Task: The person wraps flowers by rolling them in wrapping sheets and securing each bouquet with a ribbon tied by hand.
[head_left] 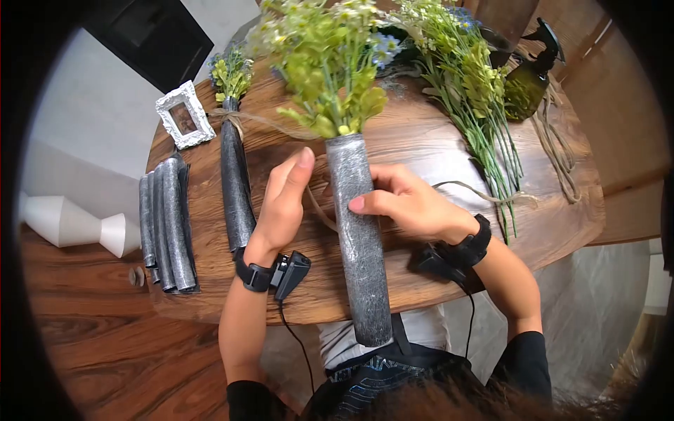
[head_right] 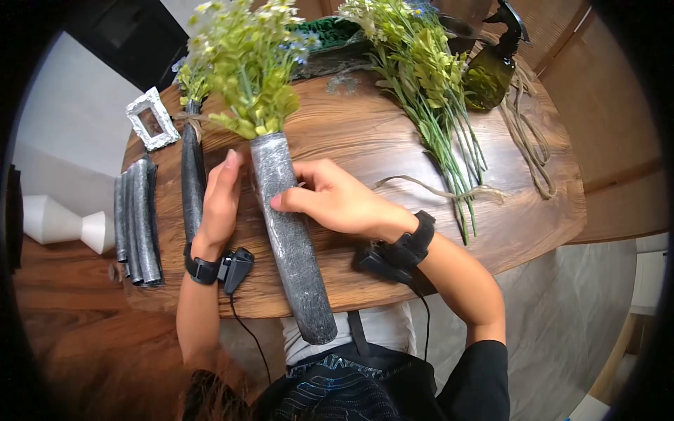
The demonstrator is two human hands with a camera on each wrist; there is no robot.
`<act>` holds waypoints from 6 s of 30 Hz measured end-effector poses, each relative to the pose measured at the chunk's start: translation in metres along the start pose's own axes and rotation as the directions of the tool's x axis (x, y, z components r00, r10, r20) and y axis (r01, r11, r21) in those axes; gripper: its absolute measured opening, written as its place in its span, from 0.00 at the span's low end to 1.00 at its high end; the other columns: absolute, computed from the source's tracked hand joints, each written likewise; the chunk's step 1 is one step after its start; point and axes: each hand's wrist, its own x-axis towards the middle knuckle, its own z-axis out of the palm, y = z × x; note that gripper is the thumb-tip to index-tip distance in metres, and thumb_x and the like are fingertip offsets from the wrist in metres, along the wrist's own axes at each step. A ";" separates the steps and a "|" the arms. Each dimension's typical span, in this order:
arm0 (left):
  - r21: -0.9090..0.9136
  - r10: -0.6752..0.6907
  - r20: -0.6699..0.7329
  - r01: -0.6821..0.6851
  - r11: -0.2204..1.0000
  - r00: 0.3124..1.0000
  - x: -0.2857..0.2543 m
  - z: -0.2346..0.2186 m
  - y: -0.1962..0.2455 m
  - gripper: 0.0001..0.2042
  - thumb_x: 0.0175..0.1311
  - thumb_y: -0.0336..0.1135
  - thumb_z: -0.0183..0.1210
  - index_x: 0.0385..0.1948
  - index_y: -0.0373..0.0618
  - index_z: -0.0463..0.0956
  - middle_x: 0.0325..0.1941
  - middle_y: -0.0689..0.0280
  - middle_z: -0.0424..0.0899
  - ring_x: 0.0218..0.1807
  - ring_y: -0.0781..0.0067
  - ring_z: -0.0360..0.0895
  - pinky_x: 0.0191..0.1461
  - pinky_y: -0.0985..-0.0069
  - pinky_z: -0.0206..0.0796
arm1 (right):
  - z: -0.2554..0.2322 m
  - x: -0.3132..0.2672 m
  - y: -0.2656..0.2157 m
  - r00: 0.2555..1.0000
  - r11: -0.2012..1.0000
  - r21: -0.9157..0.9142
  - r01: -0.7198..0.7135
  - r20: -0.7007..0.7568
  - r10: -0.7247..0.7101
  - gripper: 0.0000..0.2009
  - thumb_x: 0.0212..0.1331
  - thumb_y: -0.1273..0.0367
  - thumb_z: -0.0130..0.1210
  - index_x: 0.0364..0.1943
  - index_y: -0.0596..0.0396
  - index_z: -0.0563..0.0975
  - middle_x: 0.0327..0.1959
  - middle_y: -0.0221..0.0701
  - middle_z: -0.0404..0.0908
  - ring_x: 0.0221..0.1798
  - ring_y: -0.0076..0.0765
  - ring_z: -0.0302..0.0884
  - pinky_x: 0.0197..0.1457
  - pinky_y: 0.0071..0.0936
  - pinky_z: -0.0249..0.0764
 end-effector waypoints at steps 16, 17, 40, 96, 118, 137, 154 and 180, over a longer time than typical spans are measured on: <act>0.310 -0.079 0.111 0.041 0.950 0.991 0.001 -0.018 0.020 0.11 0.64 0.34 0.57 0.26 0.35 0.77 0.21 0.72 0.75 0.26 0.87 0.65 0.31 0.83 0.59 | -0.004 0.002 0.002 0.992 0.988 -0.140 0.060 -0.098 -0.074 0.10 0.59 0.70 0.53 0.39 0.65 0.78 0.31 0.25 0.79 0.35 0.17 0.71 0.41 0.20 0.69; 0.276 -0.108 0.097 0.077 0.958 0.989 0.001 -0.020 0.022 0.11 0.65 0.35 0.56 0.25 0.38 0.77 0.21 0.72 0.75 0.25 0.89 0.65 0.29 0.86 0.56 | -0.003 0.003 0.004 0.994 0.990 -0.133 0.044 -0.097 -0.057 0.10 0.59 0.70 0.53 0.38 0.65 0.78 0.31 0.25 0.79 0.34 0.16 0.71 0.40 0.20 0.69; -0.117 -0.139 -0.121 0.125 0.985 0.983 -0.001 -0.052 0.050 0.10 0.64 0.36 0.55 0.26 0.41 0.73 0.15 0.77 0.63 0.17 0.88 0.53 0.22 0.86 0.43 | -0.013 0.012 0.016 0.982 0.910 -0.409 0.065 -0.138 -0.132 0.18 0.55 0.61 0.54 0.33 0.68 0.78 0.26 0.42 0.81 0.31 0.33 0.78 0.39 0.31 0.73; -0.128 -0.262 0.111 0.275 0.953 0.959 0.003 0.007 0.005 0.10 0.68 0.37 0.52 0.39 0.40 0.74 0.23 0.75 0.72 0.23 0.88 0.64 0.27 0.88 0.54 | -0.022 -0.008 -0.015 0.995 1.000 -0.001 0.014 0.096 -0.014 0.12 0.57 0.64 0.51 0.26 0.60 0.76 0.18 0.22 0.69 0.18 0.16 0.62 0.19 0.18 0.58; -0.046 -0.075 -0.065 0.072 0.996 0.995 -0.007 0.020 0.011 0.11 0.63 0.36 0.60 0.33 0.34 0.80 0.24 0.75 0.75 0.24 0.92 0.61 0.25 0.88 0.49 | -0.012 -0.002 -0.009 0.984 0.902 -0.406 0.147 -0.030 -0.174 0.14 0.55 0.64 0.58 0.36 0.65 0.78 0.19 0.30 0.74 0.23 0.19 0.65 0.26 0.26 0.64; 0.323 -0.226 -0.130 0.257 0.911 0.965 -0.005 0.017 0.014 0.11 0.54 0.37 0.67 0.26 0.36 0.80 0.14 0.79 0.69 0.20 0.92 0.58 0.21 0.86 0.46 | -0.027 -0.013 -0.037 0.967 0.931 -0.303 0.205 -0.083 -0.240 0.08 0.59 0.73 0.54 0.41 0.61 0.78 0.23 0.23 0.77 0.28 0.15 0.73 0.32 0.15 0.68; 0.515 0.121 0.230 -0.226 0.827 0.966 -0.012 0.034 0.004 0.07 0.54 0.30 0.60 0.32 0.36 0.77 0.22 0.63 0.77 0.23 0.78 0.69 0.30 0.76 0.62 | -0.012 -0.006 -0.015 0.943 0.877 -0.353 0.326 0.053 -0.329 0.08 0.60 0.75 0.51 0.42 0.62 0.76 0.24 0.27 0.79 0.24 0.17 0.73 0.28 0.15 0.70; 0.131 -0.274 0.078 0.263 0.956 0.959 -0.009 0.019 -0.014 0.08 0.71 0.35 0.47 0.34 0.42 0.70 0.20 0.76 0.68 0.21 0.89 0.63 0.25 0.87 0.53 | -0.004 0.001 -0.002 0.929 0.629 -0.773 0.086 -0.166 -0.331 0.06 0.50 0.73 0.60 0.28 0.62 0.77 0.22 0.40 0.80 0.26 0.43 0.79 0.31 0.32 0.73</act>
